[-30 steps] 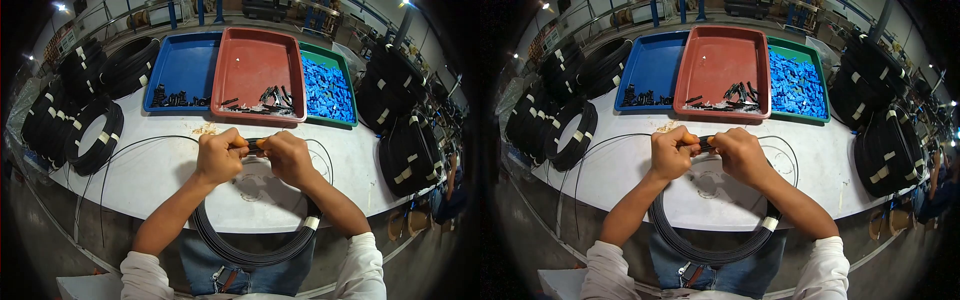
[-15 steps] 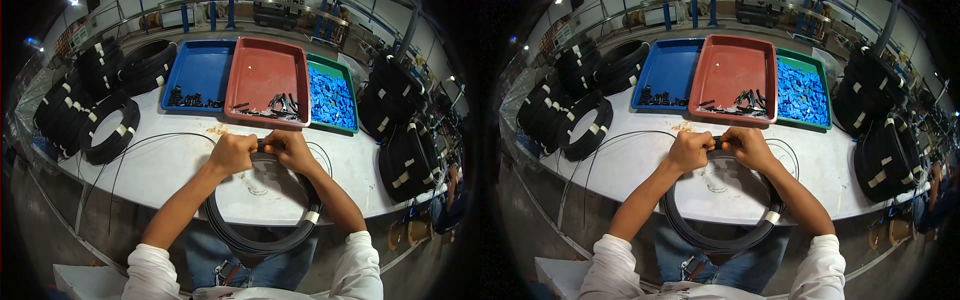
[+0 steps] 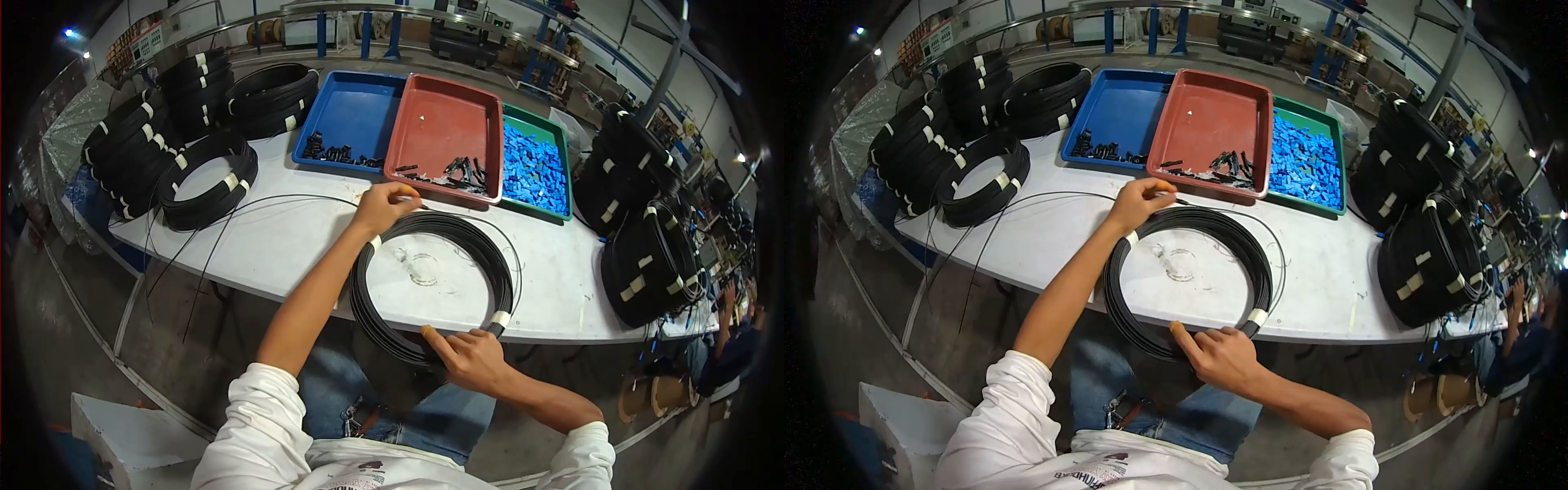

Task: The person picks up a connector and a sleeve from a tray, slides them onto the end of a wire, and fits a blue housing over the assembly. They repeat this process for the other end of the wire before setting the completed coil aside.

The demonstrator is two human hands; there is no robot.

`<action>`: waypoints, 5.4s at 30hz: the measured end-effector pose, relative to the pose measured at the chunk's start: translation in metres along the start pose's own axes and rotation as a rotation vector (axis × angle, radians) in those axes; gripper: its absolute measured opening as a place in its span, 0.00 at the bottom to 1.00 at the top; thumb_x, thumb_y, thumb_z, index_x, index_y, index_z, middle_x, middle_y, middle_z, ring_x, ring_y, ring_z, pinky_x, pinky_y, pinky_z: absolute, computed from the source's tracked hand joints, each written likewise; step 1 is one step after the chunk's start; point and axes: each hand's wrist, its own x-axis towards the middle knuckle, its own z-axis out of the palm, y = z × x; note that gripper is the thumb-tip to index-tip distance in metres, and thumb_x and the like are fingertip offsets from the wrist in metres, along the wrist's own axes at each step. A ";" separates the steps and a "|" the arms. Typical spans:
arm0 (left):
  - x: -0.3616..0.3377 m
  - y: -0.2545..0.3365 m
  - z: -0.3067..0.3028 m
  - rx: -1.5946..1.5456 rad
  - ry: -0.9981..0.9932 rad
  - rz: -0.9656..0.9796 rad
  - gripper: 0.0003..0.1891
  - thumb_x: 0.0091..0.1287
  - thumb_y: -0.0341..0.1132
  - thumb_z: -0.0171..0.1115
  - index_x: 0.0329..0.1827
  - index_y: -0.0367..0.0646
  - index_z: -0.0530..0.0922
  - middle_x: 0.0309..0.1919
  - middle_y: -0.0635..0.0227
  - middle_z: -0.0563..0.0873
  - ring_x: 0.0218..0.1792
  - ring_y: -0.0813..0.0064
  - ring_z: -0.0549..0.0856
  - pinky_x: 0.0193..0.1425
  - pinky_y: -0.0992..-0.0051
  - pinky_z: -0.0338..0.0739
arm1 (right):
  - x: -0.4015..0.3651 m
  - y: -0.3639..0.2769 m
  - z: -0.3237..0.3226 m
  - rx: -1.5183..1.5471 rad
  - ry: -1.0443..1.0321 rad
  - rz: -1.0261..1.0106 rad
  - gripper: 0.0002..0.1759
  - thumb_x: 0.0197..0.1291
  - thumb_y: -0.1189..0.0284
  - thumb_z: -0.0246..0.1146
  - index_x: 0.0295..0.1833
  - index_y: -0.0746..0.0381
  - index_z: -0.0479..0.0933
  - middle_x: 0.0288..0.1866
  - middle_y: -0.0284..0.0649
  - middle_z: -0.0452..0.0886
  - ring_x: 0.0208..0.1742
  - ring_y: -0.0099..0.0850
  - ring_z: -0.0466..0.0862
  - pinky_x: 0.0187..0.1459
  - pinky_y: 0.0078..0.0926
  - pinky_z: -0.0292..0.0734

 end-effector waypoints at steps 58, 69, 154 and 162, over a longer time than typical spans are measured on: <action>-0.031 0.042 -0.001 -0.027 -0.881 0.017 0.37 0.58 0.15 0.58 0.74 0.40 0.64 0.73 0.55 0.72 0.75 0.64 0.71 0.78 0.67 0.63 | -0.023 -0.129 0.026 1.747 -0.665 0.262 0.39 0.62 0.66 0.70 0.78 0.58 0.65 0.68 0.40 0.77 0.59 0.30 0.79 0.59 0.24 0.75; -0.026 0.048 -0.004 0.018 -0.911 0.080 0.36 0.55 0.15 0.63 0.71 0.37 0.69 0.69 0.57 0.76 0.74 0.66 0.71 0.80 0.69 0.62 | 0.127 0.134 -0.043 0.541 0.478 0.481 0.18 0.58 0.70 0.74 0.51 0.66 0.81 0.42 0.43 0.86 0.43 0.32 0.86 0.50 0.31 0.79; 0.137 -0.062 -0.176 0.783 -0.226 0.411 0.10 0.64 0.27 0.67 0.47 0.38 0.86 0.43 0.61 0.88 0.46 0.58 0.85 0.54 0.64 0.80 | 0.248 0.177 0.039 0.743 -0.356 -0.169 0.16 0.67 0.58 0.66 0.52 0.56 0.79 0.31 0.38 0.76 0.34 0.41 0.84 0.34 0.38 0.79; 0.143 -0.039 -0.167 0.849 -0.320 0.313 0.08 0.59 0.24 0.69 0.42 0.37 0.84 0.38 0.59 0.88 0.42 0.56 0.86 0.51 0.64 0.81 | 0.239 0.182 0.048 0.585 -0.278 -0.085 0.19 0.54 0.81 0.61 0.53 0.59 0.78 0.43 0.41 0.80 0.38 0.43 0.87 0.36 0.41 0.83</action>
